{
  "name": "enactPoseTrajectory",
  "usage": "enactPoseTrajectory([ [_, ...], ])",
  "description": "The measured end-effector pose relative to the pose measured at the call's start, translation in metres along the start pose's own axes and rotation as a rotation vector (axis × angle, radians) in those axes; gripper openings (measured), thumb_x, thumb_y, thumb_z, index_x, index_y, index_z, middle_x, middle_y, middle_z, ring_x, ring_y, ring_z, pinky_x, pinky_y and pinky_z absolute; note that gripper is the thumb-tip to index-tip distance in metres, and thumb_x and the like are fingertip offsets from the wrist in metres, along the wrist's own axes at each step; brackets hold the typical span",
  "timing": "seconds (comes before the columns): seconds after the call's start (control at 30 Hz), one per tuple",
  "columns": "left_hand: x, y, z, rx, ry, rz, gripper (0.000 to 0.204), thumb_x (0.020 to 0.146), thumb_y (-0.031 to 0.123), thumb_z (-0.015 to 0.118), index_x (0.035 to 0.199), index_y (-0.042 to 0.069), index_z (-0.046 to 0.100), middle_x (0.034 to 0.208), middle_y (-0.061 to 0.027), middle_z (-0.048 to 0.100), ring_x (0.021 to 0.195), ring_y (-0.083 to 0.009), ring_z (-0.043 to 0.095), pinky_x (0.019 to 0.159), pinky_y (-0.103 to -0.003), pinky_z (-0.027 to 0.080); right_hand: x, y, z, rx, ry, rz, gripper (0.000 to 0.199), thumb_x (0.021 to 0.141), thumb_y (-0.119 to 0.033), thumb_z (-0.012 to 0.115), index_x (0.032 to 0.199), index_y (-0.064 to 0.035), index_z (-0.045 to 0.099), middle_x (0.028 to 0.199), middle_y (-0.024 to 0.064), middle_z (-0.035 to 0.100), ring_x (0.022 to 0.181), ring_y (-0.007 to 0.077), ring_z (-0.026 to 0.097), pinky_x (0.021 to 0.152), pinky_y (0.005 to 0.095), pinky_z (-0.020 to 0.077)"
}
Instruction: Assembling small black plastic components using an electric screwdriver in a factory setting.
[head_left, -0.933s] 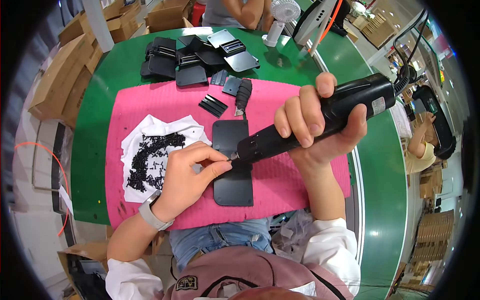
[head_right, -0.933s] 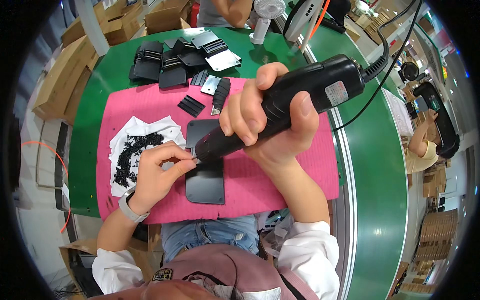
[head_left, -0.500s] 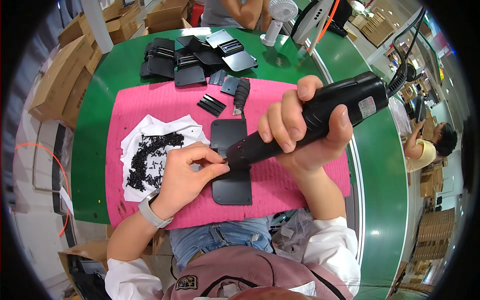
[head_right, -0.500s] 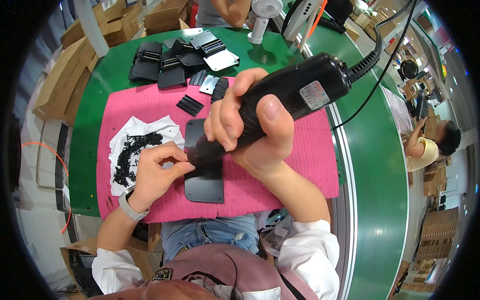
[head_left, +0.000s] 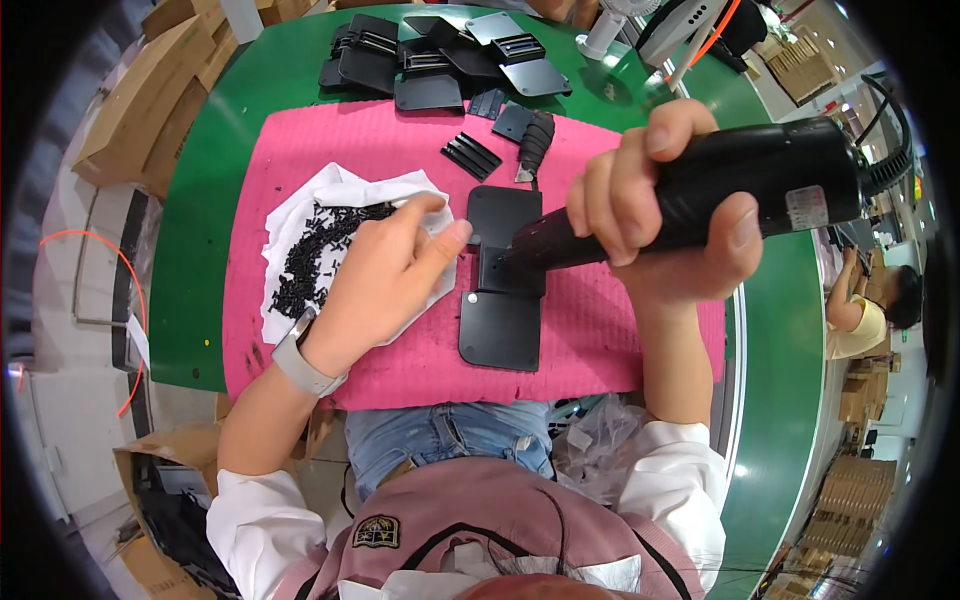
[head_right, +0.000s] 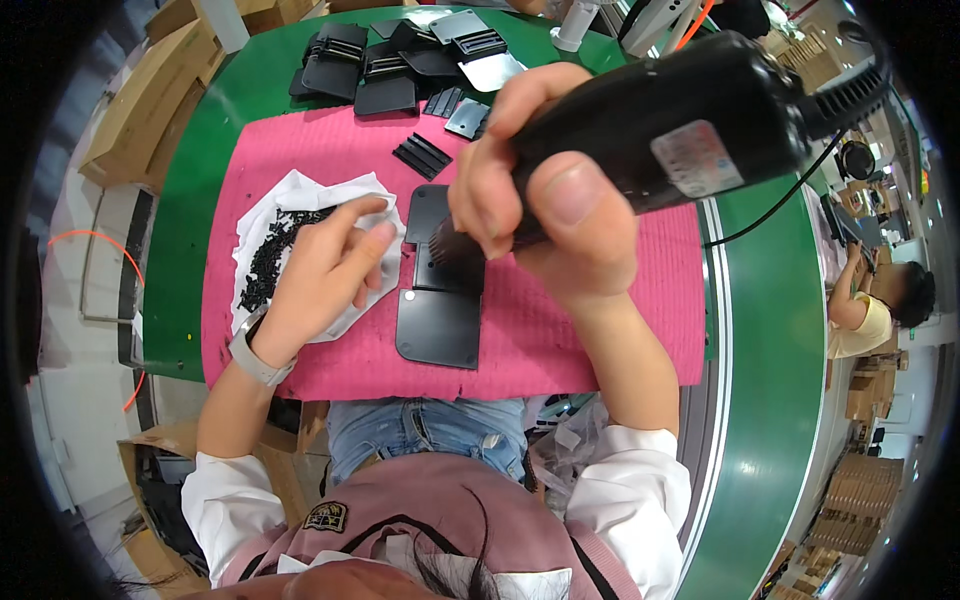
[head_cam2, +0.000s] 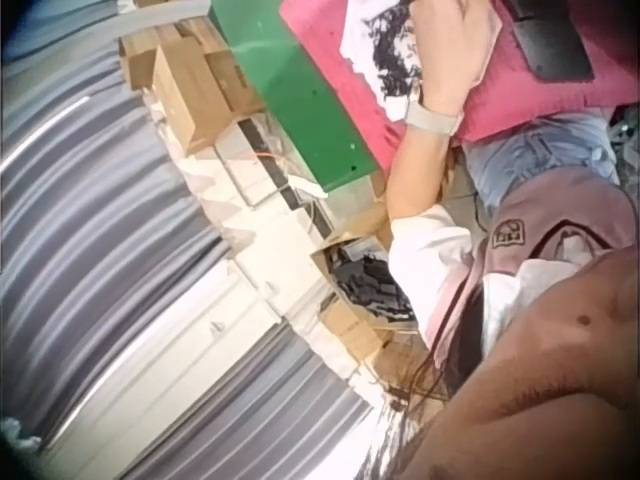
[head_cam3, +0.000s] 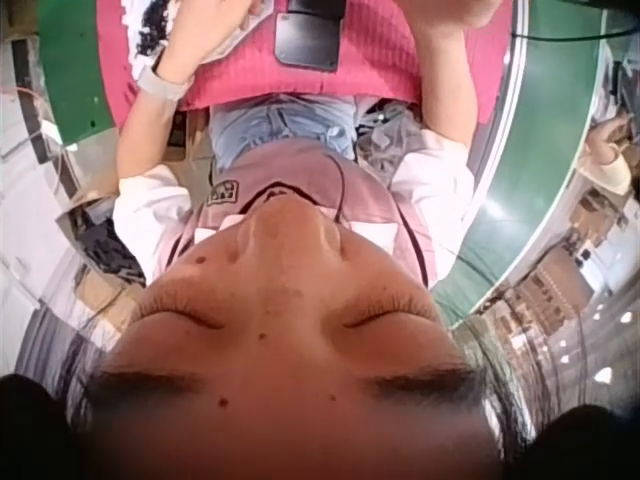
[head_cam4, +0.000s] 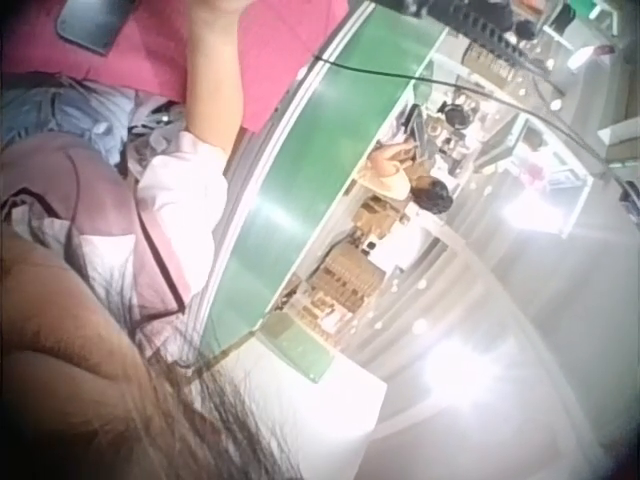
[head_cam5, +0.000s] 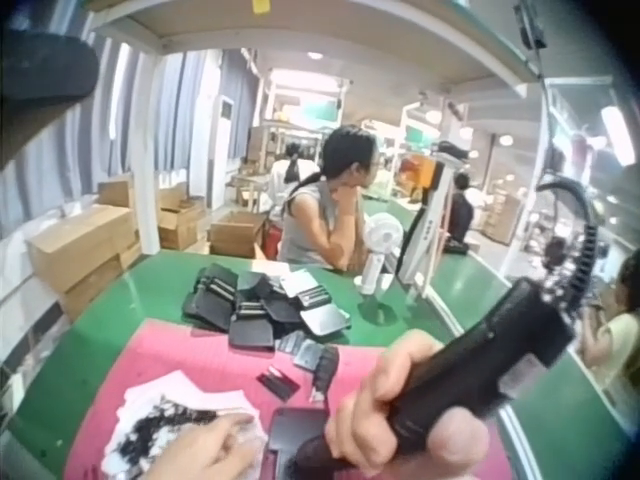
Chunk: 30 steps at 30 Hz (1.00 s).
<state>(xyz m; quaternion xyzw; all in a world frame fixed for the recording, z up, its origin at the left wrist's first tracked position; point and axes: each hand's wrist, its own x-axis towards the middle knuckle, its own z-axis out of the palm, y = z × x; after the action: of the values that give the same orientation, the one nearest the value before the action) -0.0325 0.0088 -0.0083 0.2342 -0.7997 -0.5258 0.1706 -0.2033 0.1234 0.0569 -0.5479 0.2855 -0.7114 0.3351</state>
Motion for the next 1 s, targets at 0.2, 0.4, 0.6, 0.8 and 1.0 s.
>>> enactPoseTrajectory([
  [0.2, -0.003, -0.001, 0.012, -0.076, -0.228, -0.041, 0.043, 0.090, 0.017, 0.055, 0.116, -0.015, 0.043, 0.055, -0.0122, 0.058, 0.043, -0.0183, 0.057, 0.045, -0.030, 0.044, -0.001, 0.005, 0.002, -0.042, -0.060, 0.089, 0.050, 0.082, -0.049, 0.058, 0.103, -0.0049, 0.043, 0.059, 0.0009, 0.048, 0.042, 0.0105, 0.042, 0.048, 0.0270, 0.0381],
  [0.4, -0.001, -0.008, 0.017, -0.263, -0.292, -0.162, 0.039, 0.089, 0.009, 0.054, 0.115, -0.014, 0.036, 0.058, -0.0131, 0.059, 0.042, -0.0185, 0.056, 0.043, -0.030, 0.043, 0.005, 0.004, 0.019, -0.167, -0.040, 0.179, 0.040, 0.080, -0.036, 0.062, 0.096, -0.0050, 0.043, 0.058, 0.0028, 0.047, 0.044, 0.0109, 0.042, 0.046, 0.0262, 0.0359],
  [0.6, -0.001, -0.010, 0.020, -0.259, -0.272, -0.170, 0.035, 0.088, 0.008, 0.054, 0.111, -0.013, 0.038, 0.058, -0.0135, 0.058, 0.042, -0.0186, 0.056, 0.041, -0.030, 0.042, 0.015, 0.015, 0.020, -0.168, -0.108, 0.176, 0.038, 0.081, -0.032, 0.063, 0.092, -0.0025, 0.042, 0.054, 0.0017, 0.043, 0.040, 0.0090, 0.038, 0.039, 0.0237, 0.0314],
  [0.8, -0.001, -0.011, 0.020, -0.259, -0.265, -0.179, 0.035, 0.088, 0.008, 0.055, 0.110, -0.013, 0.038, 0.058, -0.0139, 0.058, 0.042, -0.0188, 0.056, 0.040, -0.030, 0.041, 0.015, 0.014, 0.021, -0.187, -0.109, 0.219, 0.039, 0.081, -0.032, 0.063, 0.093, -0.0019, 0.042, 0.054, 0.0016, 0.043, 0.040, 0.0089, 0.038, 0.039, 0.0231, 0.0305],
  [1.0, -0.001, -0.010, 0.023, -0.263, -0.256, -0.165, 0.033, 0.088, 0.008, 0.055, 0.107, -0.012, 0.039, 0.057, -0.0138, 0.058, 0.041, -0.0189, 0.056, 0.040, -0.030, 0.041, 0.016, 0.015, 0.015, -0.140, -0.146, 0.213, 0.040, 0.080, -0.032, 0.065, 0.093, -0.0014, 0.042, 0.054, 0.0029, 0.044, 0.041, 0.0087, 0.038, 0.039, 0.0229, 0.0307],
])
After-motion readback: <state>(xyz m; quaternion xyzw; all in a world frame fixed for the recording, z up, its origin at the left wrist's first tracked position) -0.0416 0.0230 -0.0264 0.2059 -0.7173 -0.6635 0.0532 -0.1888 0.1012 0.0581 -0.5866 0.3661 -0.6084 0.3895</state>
